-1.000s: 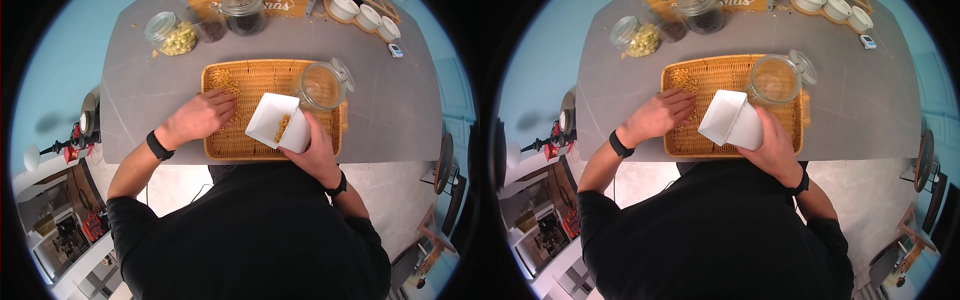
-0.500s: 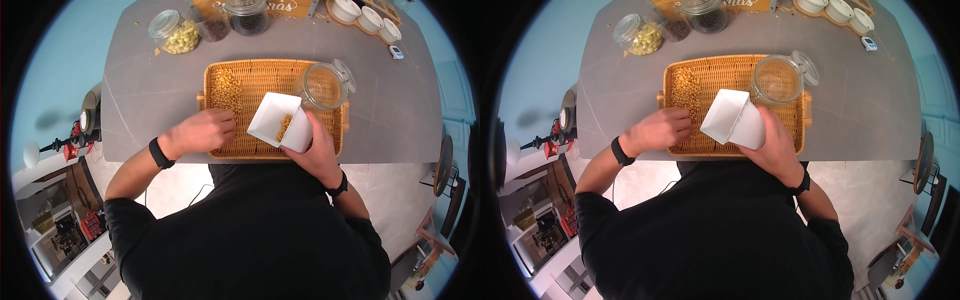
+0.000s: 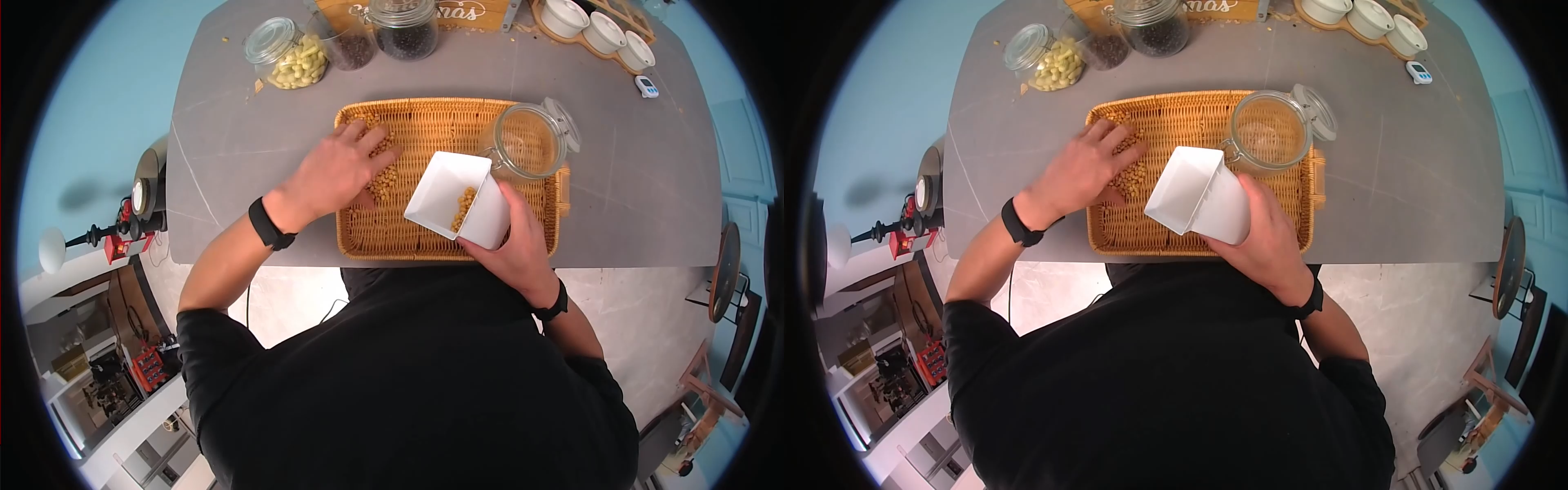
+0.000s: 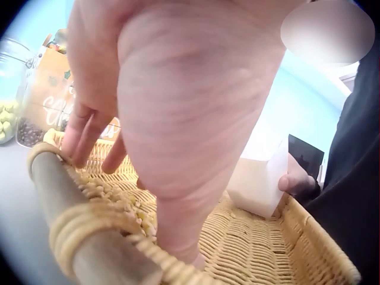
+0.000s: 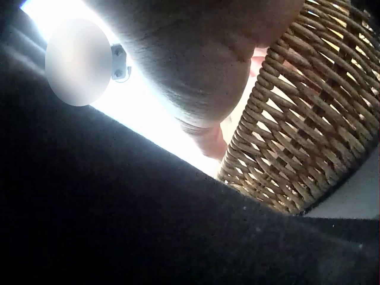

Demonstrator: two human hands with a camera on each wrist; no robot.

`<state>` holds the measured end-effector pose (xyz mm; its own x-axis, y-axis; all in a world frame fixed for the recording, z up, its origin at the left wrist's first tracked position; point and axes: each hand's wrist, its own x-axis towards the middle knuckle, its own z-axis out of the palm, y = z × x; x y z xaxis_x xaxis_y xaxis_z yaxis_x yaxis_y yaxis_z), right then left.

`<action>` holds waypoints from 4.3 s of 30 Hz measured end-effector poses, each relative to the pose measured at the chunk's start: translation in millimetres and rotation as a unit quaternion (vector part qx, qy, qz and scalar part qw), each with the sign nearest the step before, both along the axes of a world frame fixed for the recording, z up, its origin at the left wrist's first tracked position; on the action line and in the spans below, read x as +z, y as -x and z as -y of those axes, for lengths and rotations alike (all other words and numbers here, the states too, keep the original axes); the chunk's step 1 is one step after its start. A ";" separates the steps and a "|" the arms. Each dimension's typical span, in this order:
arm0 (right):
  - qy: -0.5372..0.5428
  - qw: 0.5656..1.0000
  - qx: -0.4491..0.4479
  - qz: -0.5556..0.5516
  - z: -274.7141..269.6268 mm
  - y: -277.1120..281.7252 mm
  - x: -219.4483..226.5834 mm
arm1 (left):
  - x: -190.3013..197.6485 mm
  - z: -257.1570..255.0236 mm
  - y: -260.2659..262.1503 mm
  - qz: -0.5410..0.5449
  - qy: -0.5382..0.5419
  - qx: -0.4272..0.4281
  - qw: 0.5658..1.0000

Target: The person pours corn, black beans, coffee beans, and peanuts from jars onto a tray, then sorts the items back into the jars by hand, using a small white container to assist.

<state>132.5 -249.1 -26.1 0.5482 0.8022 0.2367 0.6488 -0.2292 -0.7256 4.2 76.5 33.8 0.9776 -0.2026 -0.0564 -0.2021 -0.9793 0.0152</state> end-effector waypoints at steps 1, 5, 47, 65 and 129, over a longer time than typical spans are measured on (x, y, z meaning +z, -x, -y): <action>0.000 1.000 0.001 -0.003 0.0 -0.1 -0.4 | -2.6 -0.7 -1.8 0.012 -0.020 0.019 1.000; -0.008 1.000 0.005 -0.007 -0.5 -1.3 -0.2 | -7.5 -8.7 -14.6 -0.057 -0.030 0.036 0.997; -0.024 1.000 0.009 -0.014 -1.2 -1.9 -0.1 | -15.7 -5.9 -11.7 0.020 0.039 -0.029 0.999; -0.019 1.000 0.004 0.004 -2.1 -1.0 1.4 | -7.9 -20.0 -9.7 -0.021 0.100 -0.009 0.995; -0.017 0.999 -0.020 -0.028 2.8 -1.9 2.8 | -19.8 -10.5 14.4 -0.094 0.082 -0.048 0.991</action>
